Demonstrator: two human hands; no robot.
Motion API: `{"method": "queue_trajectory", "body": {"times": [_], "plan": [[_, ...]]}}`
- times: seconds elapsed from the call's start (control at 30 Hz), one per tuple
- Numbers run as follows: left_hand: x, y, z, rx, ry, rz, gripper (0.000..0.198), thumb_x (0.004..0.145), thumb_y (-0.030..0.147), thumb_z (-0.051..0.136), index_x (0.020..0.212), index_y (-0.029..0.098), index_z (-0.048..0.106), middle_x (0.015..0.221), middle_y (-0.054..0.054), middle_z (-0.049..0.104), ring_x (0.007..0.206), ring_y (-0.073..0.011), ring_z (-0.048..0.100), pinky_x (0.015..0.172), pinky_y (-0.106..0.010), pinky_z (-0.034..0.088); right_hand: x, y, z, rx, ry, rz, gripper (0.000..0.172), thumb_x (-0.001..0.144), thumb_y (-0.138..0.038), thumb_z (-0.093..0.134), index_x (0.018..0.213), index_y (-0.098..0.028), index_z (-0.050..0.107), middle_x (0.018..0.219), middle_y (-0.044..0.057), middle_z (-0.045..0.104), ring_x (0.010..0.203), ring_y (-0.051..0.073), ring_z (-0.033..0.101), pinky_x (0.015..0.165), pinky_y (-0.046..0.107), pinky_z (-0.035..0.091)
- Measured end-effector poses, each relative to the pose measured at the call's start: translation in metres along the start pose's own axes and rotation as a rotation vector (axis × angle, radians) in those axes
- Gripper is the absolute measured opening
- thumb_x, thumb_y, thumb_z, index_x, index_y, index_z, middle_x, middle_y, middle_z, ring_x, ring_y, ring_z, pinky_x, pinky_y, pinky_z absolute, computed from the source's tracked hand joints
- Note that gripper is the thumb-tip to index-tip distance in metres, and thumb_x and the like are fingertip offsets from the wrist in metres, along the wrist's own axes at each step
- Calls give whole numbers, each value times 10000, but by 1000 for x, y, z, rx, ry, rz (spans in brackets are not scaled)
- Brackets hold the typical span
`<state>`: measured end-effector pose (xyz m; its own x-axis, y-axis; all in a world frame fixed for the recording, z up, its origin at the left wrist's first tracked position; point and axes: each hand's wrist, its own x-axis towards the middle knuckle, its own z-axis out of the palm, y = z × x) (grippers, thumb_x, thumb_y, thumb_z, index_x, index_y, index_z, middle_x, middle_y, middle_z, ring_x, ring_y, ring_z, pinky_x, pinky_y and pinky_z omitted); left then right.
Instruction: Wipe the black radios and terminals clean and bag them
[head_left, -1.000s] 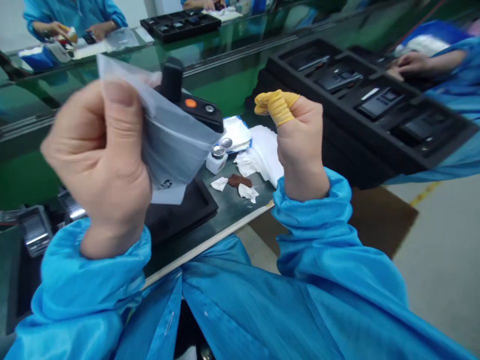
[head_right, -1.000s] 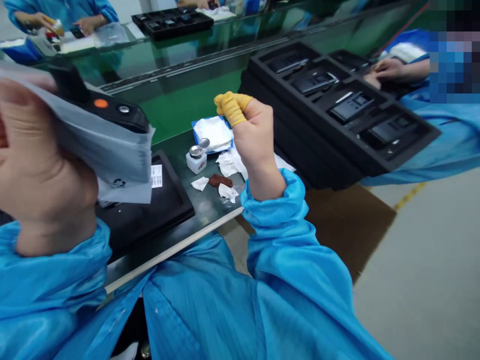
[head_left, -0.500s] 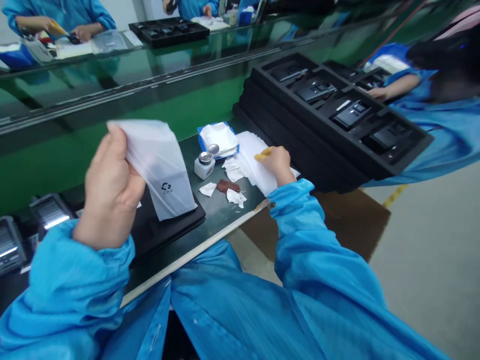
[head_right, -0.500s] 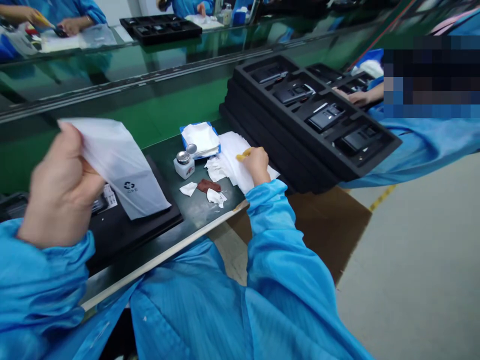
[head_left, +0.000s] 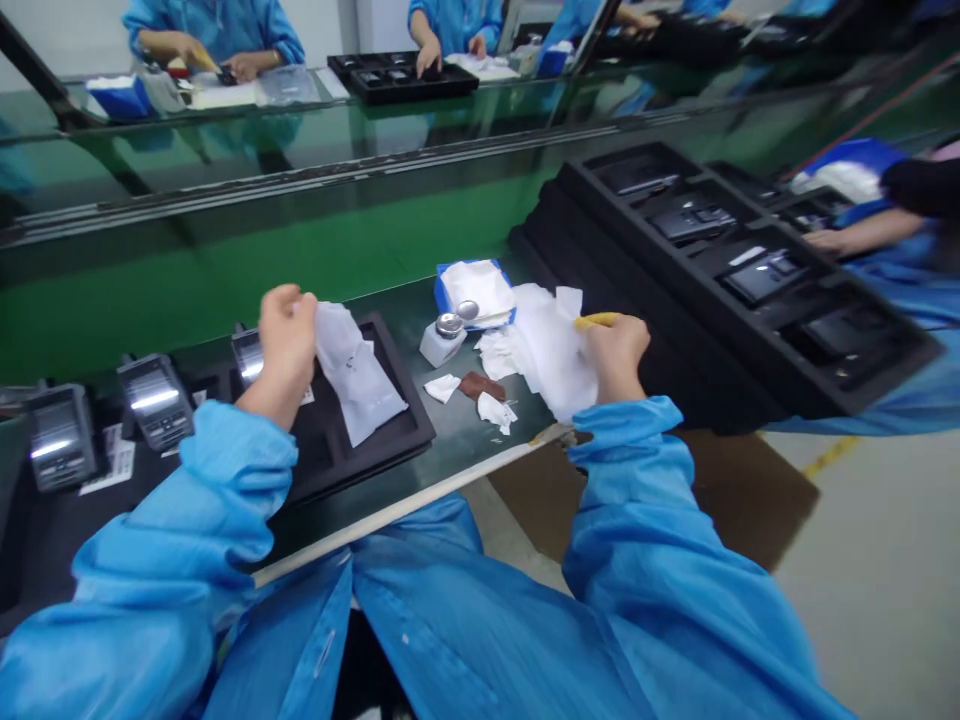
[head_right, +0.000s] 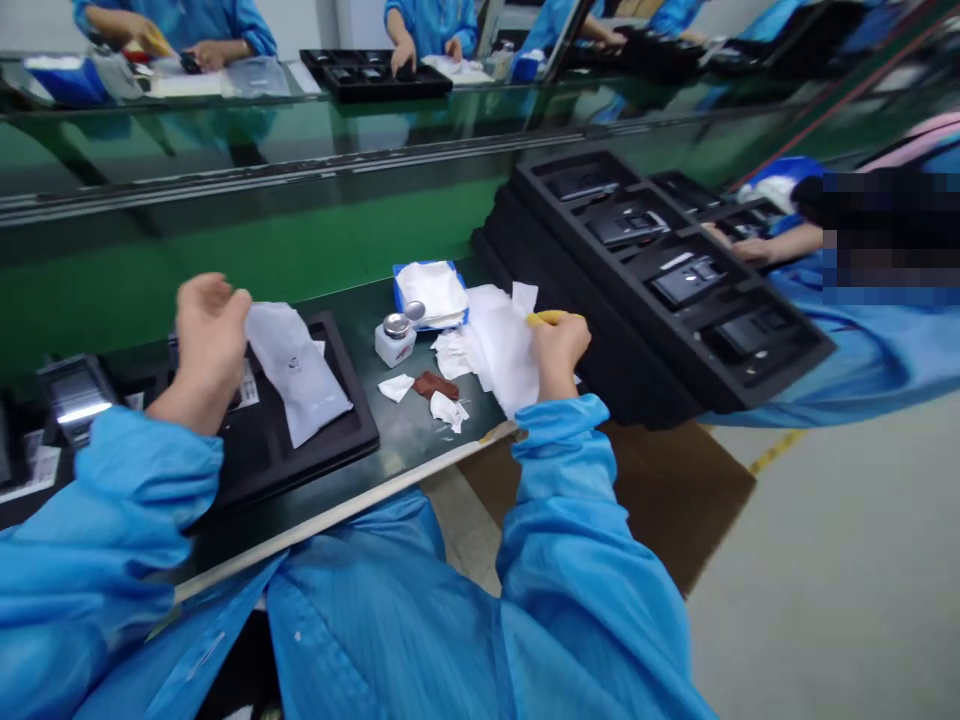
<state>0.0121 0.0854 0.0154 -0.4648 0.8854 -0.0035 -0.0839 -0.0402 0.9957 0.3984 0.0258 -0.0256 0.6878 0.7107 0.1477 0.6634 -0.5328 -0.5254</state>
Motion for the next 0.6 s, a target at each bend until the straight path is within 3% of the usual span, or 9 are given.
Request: {"method": "queue_trajectory", "body": {"times": [0.1, 0.17, 0.23, 0.3, 0.4, 0.47, 0.53, 0.6], "plan": [[-17, 20, -5, 104, -14, 285, 389, 630, 159, 777, 967, 218, 591, 1137, -9, 602, 1165, -204, 510, 1053, -358, 355, -6, -18, -15, 113, 162, 49, 284, 717, -274, 566, 899, -118, 718, 897, 103, 710, 890, 238, 666, 835, 345, 515], [-33, 31, -5, 117, -159, 364, 409, 623, 270, 798, 976, 222, 597, 1133, -22, 617, 1147, -228, 534, 1023, -395, 392, -21, -43, -24, 349, 254, -25, 222, 708, -278, 602, 847, -135, 700, 892, 83, 694, 857, 203, 656, 817, 333, 521], [-51, 38, -2, 32, -393, 284, 450, 592, 383, 819, 942, 204, 601, 1039, -43, 655, 1051, -218, 599, 972, -389, 447, -49, -78, -31, 588, 237, -205, 156, 699, -307, 649, 773, -172, 670, 839, 45, 671, 788, 173, 639, 781, 336, 528], [-67, 44, 1, -60, -604, 88, 551, 527, 469, 848, 932, 185, 605, 979, -66, 685, 993, -219, 636, 926, -375, 482, -87, -114, -35, 724, 160, -418, 117, 698, -317, 679, 735, -211, 647, 834, 22, 659, 785, 164, 625, 733, 325, 533], [-81, 50, -3, -199, -765, -179, 649, 477, 545, 856, 949, 163, 627, 974, -95, 712, 992, -255, 654, 874, -375, 509, -147, -158, -34, 740, -33, -688, 55, 737, -286, 660, 702, -249, 639, 842, 19, 641, 796, 163, 609, 635, 292, 527], [-80, 50, -17, -265, -715, -237, 593, 508, 550, 844, 905, 151, 657, 926, -90, 725, 947, -259, 668, 835, -364, 519, -175, -178, -30, 705, -182, -812, 32, 754, -285, 648, 758, -258, 665, 875, 25, 626, 716, 141, 591, 594, 287, 522], [-72, 45, -40, -271, -559, -264, 524, 519, 527, 845, 839, 146, 682, 849, -77, 733, 845, -240, 680, 777, -350, 527, -185, -196, -22, 677, -281, -888, 110, 754, -329, 665, 836, -259, 690, 904, 27, 621, 645, 119, 564, 599, 291, 526], [-61, 35, -69, -198, -387, -317, 514, 461, 510, 866, 775, 142, 694, 775, -71, 731, 722, -216, 670, 700, -339, 531, -182, -217, -10, 634, -299, -910, 181, 760, -370, 668, 898, -259, 705, 910, 22, 636, 632, 115, 554, 638, 296, 528]]}}
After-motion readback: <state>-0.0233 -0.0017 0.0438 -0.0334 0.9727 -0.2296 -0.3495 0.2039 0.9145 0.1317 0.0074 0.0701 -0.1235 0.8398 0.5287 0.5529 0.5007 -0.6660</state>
